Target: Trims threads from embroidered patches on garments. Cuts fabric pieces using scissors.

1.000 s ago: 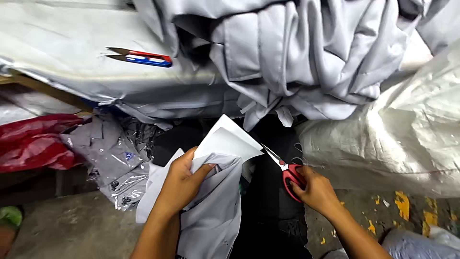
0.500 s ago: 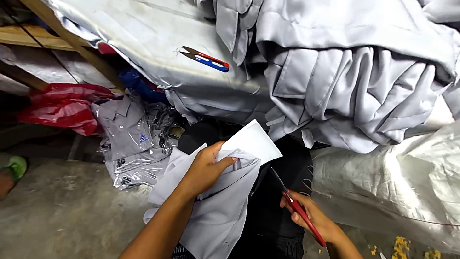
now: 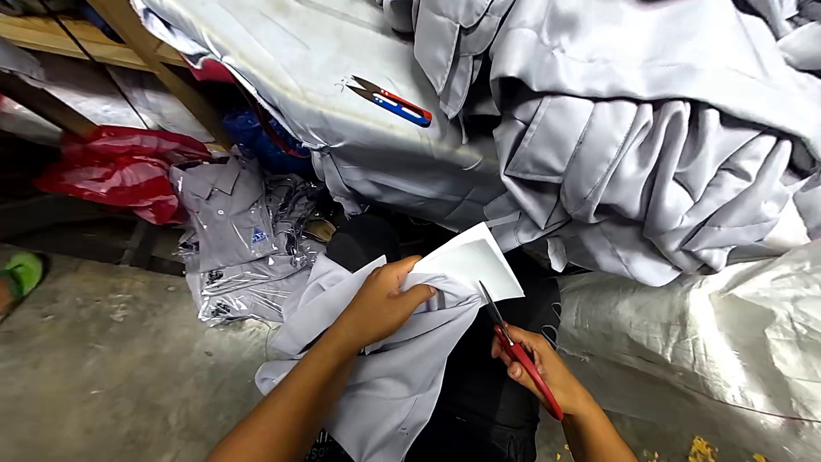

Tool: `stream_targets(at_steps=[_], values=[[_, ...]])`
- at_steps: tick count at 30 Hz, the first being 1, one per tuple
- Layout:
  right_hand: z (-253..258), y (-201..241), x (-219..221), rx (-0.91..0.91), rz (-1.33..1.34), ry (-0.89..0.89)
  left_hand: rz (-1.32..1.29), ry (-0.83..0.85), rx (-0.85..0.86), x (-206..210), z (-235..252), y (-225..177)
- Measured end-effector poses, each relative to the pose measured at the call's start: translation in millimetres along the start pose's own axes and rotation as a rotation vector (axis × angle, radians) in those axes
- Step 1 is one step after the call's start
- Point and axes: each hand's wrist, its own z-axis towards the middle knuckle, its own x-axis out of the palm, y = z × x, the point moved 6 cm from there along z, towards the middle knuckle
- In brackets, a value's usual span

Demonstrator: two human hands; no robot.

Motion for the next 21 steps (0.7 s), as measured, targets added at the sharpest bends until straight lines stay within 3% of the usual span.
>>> stream_targets(at_steps=[6, 21], values=[[0, -2, -3, -0.024, -0.023, -0.020, 0.116, -0.074, -0.003, 3, 1, 2], [-2, -7, -13, -0.022, -0.039, 0.010, 0.096, 0.078, -0.069, 4, 3, 1]])
